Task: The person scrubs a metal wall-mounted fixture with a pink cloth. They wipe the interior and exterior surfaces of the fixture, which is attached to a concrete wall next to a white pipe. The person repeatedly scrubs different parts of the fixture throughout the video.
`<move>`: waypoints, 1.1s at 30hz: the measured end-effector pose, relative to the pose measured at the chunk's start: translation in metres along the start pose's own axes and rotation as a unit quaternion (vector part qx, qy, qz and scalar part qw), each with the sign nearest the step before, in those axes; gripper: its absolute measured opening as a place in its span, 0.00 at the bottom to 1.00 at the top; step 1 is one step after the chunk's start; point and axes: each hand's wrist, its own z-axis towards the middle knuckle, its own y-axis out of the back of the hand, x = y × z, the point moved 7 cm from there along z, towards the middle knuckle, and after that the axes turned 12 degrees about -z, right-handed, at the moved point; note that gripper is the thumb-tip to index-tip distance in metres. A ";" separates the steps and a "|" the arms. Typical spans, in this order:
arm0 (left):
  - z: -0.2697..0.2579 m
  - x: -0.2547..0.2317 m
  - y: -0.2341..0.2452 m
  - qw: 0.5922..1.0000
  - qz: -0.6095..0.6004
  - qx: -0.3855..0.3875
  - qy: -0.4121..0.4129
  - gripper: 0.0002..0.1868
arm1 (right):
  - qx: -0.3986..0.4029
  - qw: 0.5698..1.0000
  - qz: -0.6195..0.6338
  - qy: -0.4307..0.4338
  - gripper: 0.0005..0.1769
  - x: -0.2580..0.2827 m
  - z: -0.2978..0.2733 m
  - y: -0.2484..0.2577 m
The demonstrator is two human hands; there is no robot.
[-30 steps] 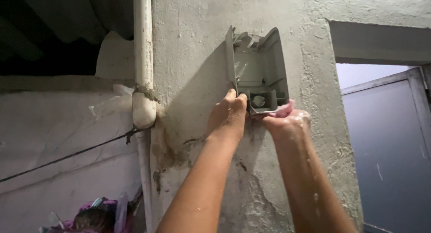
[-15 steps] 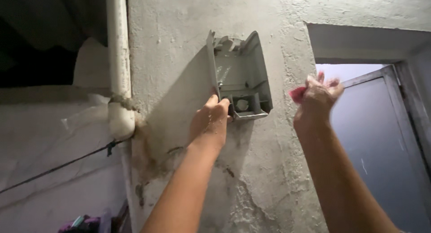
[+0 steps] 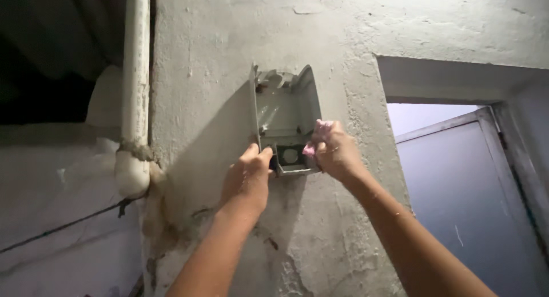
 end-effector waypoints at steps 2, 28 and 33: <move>-0.003 -0.002 -0.001 1.000 0.014 0.010 0.006 0.13 | 0.017 0.997 0.077 -0.027 0.09 -0.009 0.003 -0.013; 0.018 -0.049 -0.011 0.977 0.133 -0.116 -0.120 0.22 | 0.142 0.965 0.184 -0.120 0.12 0.012 -0.010 0.008; 0.043 -0.063 -0.077 0.962 0.234 -0.037 -0.133 0.39 | 0.268 0.910 0.303 -0.090 0.22 0.004 -0.024 0.037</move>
